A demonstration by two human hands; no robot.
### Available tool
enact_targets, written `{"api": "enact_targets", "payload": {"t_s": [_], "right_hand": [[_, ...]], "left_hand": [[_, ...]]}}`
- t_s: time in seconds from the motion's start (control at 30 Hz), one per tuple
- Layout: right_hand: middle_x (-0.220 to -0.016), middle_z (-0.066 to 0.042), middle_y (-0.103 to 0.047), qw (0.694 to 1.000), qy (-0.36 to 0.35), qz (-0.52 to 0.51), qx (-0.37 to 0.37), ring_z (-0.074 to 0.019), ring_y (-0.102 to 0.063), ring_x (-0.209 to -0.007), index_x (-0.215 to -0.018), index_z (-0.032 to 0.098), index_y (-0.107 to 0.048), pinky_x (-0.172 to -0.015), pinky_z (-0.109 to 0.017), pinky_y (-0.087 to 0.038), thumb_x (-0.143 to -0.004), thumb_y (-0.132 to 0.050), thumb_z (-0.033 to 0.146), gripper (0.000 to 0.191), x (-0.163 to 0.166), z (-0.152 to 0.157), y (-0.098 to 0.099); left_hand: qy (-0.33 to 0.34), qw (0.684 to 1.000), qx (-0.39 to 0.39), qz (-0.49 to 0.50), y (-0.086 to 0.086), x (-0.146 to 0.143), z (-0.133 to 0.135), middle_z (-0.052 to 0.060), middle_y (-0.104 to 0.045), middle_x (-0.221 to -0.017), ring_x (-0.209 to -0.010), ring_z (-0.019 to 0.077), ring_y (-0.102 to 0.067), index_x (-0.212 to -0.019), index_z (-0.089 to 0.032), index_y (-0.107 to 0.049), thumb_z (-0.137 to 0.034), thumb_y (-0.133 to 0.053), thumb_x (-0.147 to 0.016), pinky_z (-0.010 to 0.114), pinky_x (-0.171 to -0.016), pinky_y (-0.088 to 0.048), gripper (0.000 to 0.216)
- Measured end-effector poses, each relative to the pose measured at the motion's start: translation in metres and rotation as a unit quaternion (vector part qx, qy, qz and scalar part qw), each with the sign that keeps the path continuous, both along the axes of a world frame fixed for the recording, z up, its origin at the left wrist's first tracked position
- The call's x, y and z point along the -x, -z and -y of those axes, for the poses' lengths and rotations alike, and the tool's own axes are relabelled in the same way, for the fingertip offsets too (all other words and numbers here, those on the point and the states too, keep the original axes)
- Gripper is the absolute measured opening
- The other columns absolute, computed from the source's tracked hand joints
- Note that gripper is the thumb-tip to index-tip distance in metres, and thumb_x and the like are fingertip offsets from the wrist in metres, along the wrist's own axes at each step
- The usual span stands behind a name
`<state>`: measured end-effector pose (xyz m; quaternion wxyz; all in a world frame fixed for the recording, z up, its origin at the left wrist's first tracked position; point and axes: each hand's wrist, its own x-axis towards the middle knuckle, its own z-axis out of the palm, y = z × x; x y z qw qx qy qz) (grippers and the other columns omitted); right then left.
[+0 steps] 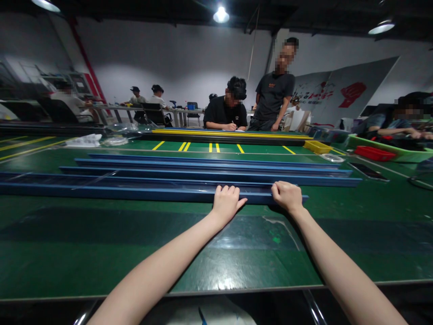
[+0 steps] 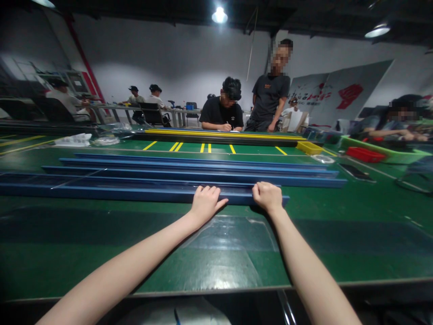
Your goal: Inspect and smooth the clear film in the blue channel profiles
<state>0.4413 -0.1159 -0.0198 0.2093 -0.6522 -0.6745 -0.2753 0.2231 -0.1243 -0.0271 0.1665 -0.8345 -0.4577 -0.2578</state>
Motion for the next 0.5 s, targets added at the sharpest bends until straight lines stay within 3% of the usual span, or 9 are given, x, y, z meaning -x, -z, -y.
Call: {"api": "enact_targets", "payload": {"t_s": [0.5], "right_hand": [[-0.06,-0.005,-0.06,1.0,0.003,-0.002,0.0,-0.0117,-0.048,-0.053,-0.051,0.016,-0.055,-0.048,-0.024,-0.019,-0.078,-0.033,0.03,0.037,-0.0014,-0.0013,0.0022]], "left_hand": [[0.0,1.0,0.011,0.0,-0.0004,-0.0004,-0.0012,0.006,-0.061,-0.075,-0.074,0.0204,-0.053,-0.076,-0.016,-0.055,-0.048,-0.045,-0.079,0.034,-0.068,-0.03,0.033]]}}
